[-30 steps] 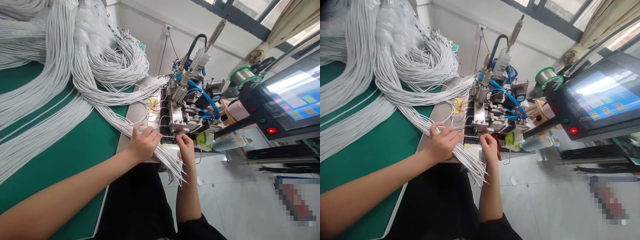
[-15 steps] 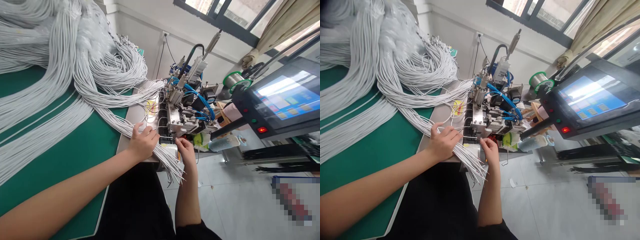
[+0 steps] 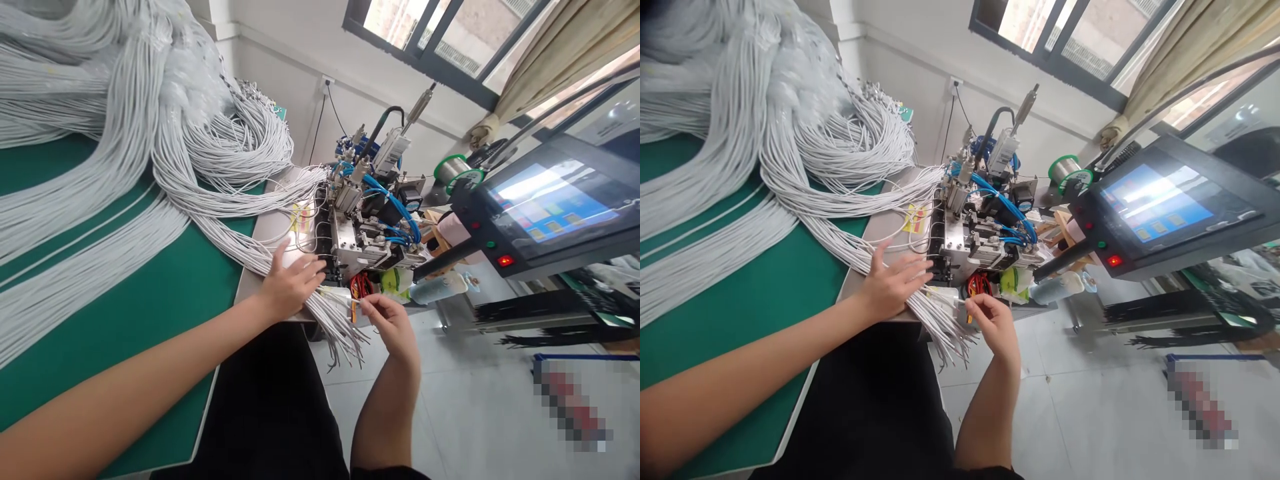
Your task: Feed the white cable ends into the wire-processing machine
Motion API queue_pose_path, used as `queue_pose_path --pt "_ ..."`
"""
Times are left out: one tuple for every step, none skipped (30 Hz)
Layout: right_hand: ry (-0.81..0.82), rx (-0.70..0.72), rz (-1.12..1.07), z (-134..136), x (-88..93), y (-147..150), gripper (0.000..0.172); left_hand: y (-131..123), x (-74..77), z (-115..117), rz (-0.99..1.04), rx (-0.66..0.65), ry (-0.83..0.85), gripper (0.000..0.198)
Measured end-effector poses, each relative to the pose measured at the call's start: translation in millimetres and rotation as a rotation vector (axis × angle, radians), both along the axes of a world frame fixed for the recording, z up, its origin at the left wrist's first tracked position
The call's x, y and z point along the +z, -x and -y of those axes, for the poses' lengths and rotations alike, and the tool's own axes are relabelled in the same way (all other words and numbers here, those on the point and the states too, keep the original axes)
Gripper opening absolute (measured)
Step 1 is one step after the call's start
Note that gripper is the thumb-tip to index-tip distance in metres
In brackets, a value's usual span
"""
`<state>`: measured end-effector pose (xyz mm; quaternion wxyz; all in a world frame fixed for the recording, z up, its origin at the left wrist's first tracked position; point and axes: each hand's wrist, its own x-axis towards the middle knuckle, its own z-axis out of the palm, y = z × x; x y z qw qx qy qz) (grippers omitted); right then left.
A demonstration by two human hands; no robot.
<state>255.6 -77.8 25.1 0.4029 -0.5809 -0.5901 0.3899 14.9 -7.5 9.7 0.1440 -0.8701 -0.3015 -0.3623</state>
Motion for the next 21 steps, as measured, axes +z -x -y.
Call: queue_pose_path --pt "-0.01 -0.043 -0.042 -6.5 -2.2 0.9 0.025 1.1 1.0 -0.2 -0.015 -0.05 -0.022 0.028" --pt "-0.013 -0.072 -0.09 -13.5 -4.6 2.0 0.026 2.2 1.9 -0.4 -0.031 -0.094 -0.044 0.029" --pt "-0.011 -0.091 -0.147 -20.6 -7.1 3.4 0.026 3.2 2.6 -0.7 -0.046 -0.127 -0.063 0.029" --pt "-0.007 -0.103 -0.207 -27.5 -9.6 5.2 0.027 4.0 3.1 -0.8 -0.06 -0.15 -0.079 0.031" --pt "-0.003 -0.112 -0.264 -34.0 -12.0 7.5 0.027 4.7 3.5 -0.9 -0.066 -0.163 -0.097 0.031" --pt "-0.004 -0.121 -0.315 -39.9 -14.3 10.1 0.028 5.3 3.8 -1.0 -0.066 -0.169 -0.115 0.031" --pt "-0.013 -0.134 -0.359 -44.8 -16.2 13.1 0.028 5.6 4.0 -0.9 -0.059 -0.171 -0.131 0.031" --pt "-0.026 -0.151 -0.398 -48.9 -17.8 16.4 0.028 5.8 4.1 -0.9 -0.048 -0.169 -0.143 0.029" --pt "-0.04 -0.169 -0.434 -52.0 -19.0 19.8 0.028 5.8 4.1 -0.9 -0.034 -0.166 -0.151 0.028" --pt "-0.051 -0.181 -0.468 -54.3 -19.8 23.1 0.029 5.7 4.0 -1.0 -0.02 -0.165 -0.153 0.026" --pt "-0.058 -0.187 -0.5 -55.8 -20.3 26.1 0.03 5.6 3.9 -1.1 -0.012 -0.166 -0.15 0.025" --pt "-0.061 -0.185 -0.528 -56.8 -20.7 28.7 0.032 5.4 3.6 -1.2 -0.009 -0.169 -0.142 0.025" --pt "-0.062 -0.176 -0.551 -57.3 -21.0 30.7 0.034 5.2 3.4 -1.2 -0.009 -0.172 -0.133 0.025" --pt "-0.062 -0.161 -0.566 -57.5 -21.4 32.0 0.035 5.0 3.3 -1.1 -0.011 -0.17 -0.123 0.024" --pt "-0.063 -0.147 -0.573 -57.5 -21.9 32.4 0.036 4.7 3.4 -0.9 -0.013 -0.162 -0.115 0.024" --pt "-0.068 -0.14 -0.57 -57.3 -22.6 32.0 0.035 4.3 3.7 -0.4 -0.016 -0.145 -0.107 0.023" --pt "-0.08 -0.144 -0.553 -56.9 -23.4 30.8 0.033 3.9 4.4 0.3 -0.017 -0.12 -0.099 0.022" --pt "-0.097 -0.159 -0.517 -56.3 -24.1 29.2 0.031 3.3 5.3 1.2 -0.014 -0.09 -0.095 0.021" --pt "-0.114 -0.177 -0.457 -55.7 -24.8 27.2 0.028 2.6 6.3 2.0 -0.009 -0.06 -0.094 0.02" --pt "-0.132 -0.194 -0.374 -55.1 -25.2 25.1 0.025 1.9 7.3 2.8 -0.002 -0.032 -0.096 0.02" --pt "-0.15 -0.203 -0.272 -54.7 -25.4 23.2 0.023 1.0 8.0 3.4 0.003 -0.005 -0.098 0.019"
